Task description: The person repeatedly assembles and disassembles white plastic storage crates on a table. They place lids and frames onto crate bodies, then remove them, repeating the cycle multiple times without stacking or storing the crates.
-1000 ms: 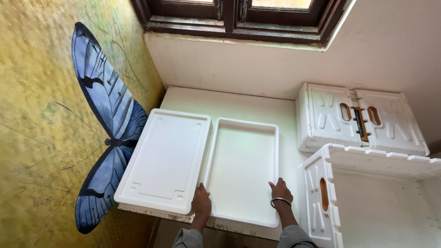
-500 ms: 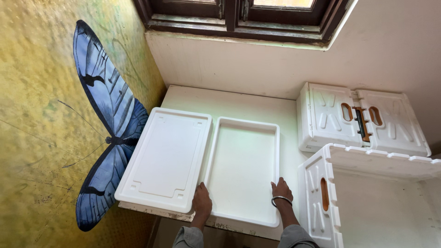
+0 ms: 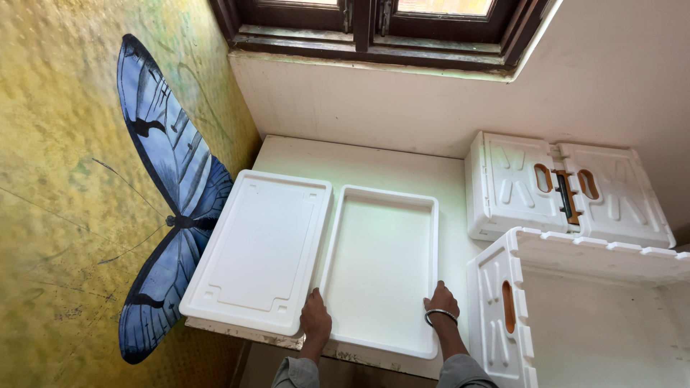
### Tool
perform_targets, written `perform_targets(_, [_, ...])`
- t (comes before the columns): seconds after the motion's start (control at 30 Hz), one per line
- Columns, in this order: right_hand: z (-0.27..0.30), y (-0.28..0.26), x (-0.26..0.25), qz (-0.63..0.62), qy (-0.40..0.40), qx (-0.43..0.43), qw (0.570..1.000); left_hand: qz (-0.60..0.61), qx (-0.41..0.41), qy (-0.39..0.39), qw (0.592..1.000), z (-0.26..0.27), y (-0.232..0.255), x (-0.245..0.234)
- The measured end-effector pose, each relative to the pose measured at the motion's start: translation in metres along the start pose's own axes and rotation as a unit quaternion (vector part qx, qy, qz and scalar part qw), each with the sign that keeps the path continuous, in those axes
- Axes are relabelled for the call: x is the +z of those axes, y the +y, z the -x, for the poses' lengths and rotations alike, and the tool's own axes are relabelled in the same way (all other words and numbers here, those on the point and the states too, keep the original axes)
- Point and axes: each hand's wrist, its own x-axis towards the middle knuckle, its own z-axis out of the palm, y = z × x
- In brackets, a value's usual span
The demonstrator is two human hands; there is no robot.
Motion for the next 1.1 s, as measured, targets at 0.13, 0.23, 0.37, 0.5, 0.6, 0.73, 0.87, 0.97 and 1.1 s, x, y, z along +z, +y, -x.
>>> perform_targets(0.13, [0.002, -0.001, 0.003, 0.001, 0.016, -0.002, 1.000, 0.008, -0.001, 0.008, 1.000, 0.001, 0.002, -0.003])
perform_targets(0.23, [0.004, -0.001, 0.005, 0.000, 0.022, -0.002, 1.000, 0.001, -0.010, -0.002, 1.000, 0.001, 0.003, -0.004])
perform_targets(0.37, [0.005, 0.000, 0.005, -0.006, 0.028, -0.006, 1.000, -0.005, -0.020, -0.017, 1.000, 0.000, 0.004, -0.004])
perform_targets(0.5, [0.008, -0.001, 0.006, -0.009, 0.033, -0.004, 0.999, 0.003, -0.003, -0.001, 1.000, 0.001, 0.002, -0.004])
perform_targets(0.6, [0.013, 0.002, 0.007, -0.005, 0.032, -0.019, 0.999, -0.011, -0.004, -0.020, 1.000, 0.001, 0.003, -0.007])
perform_targets(0.73, [0.015, 0.003, 0.006, -0.034, 0.002, -0.002, 0.999, -0.016, -0.028, -0.080, 0.996, -0.002, 0.011, -0.015])
perform_targets(0.87, [0.012, 0.004, -0.001, -0.122, -0.025, 0.001, 0.992, -0.027, 0.020, -0.045, 0.998, 0.000, 0.019, -0.023])
perform_targets(0.97, [0.012, 0.004, -0.005, -0.145, -0.009, 0.008, 0.989, -0.002, 0.058, -0.011, 0.998, 0.002, 0.026, -0.029])
perform_targets(1.1, [0.018, 0.005, -0.003, -0.235, 0.063, -0.003, 0.970, 0.073, 0.062, 0.014, 0.995, 0.002, 0.041, -0.040])
